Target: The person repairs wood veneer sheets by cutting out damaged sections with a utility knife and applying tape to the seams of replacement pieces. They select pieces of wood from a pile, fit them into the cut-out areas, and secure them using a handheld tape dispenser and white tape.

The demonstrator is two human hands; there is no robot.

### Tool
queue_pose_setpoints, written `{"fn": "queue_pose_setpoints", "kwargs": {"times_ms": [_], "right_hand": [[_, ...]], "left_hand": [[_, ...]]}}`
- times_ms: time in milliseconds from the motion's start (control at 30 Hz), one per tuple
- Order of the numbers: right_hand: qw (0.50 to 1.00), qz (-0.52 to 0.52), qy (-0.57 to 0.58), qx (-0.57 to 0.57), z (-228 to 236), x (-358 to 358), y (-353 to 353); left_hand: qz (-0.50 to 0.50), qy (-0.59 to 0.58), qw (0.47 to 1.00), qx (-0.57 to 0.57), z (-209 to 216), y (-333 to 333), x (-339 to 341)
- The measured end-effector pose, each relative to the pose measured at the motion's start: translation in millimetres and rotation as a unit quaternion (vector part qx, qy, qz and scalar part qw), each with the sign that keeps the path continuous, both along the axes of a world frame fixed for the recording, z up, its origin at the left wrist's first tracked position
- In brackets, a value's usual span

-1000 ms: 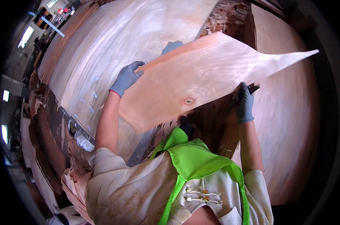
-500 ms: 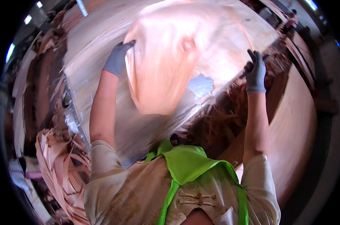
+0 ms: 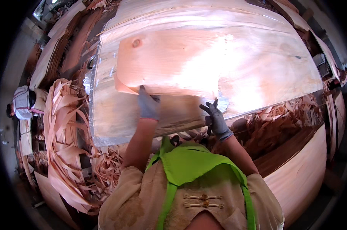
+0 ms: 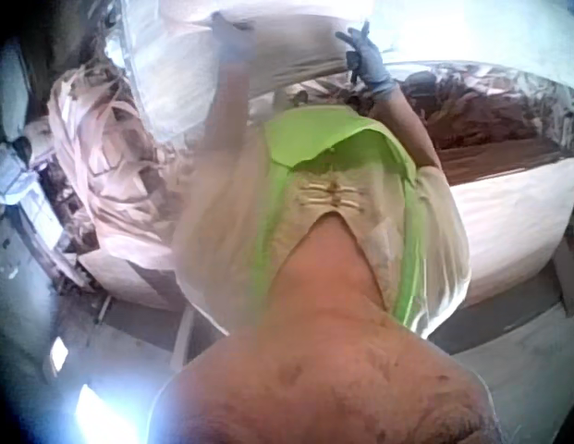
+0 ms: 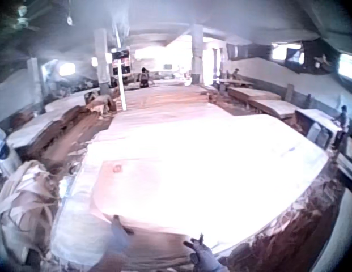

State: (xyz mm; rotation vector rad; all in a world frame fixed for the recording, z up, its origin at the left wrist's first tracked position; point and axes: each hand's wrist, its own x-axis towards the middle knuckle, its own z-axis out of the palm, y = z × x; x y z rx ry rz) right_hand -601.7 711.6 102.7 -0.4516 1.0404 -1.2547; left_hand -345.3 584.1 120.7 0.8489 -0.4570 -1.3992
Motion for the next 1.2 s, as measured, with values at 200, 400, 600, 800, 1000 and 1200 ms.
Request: {"fn": "queue_pose_setpoints", "kwargs": {"times_ms": [200,400,600,800,1000,1200], "right_hand": [[0.986,-0.094,-0.14,-0.004,-41,-99,-2],[0.972,-0.233,-0.007,-0.002,-42,-167,1],[0.966,-0.223,0.067,-0.112,-3,-225,8],[0.962,-0.18,0.087,-0.186,93,-208,4],[0.947,-0.206,0.147,-0.198,136,-194,5],[0.925,-0.356,0.133,-0.014,134,-210,-5]], "left_hand": [[-0.158,-0.192,0.967,-0.049,-68,66,-83],[-0.283,0.163,0.939,0.109,-52,115,-106],[-0.089,0.183,0.956,0.212,-94,65,12],[0.024,-0.549,0.833,-0.058,-98,-17,39],[-0.103,-0.826,0.526,-0.174,-30,-155,39],[-0.265,-0.74,0.583,-0.205,49,-194,79]]}}
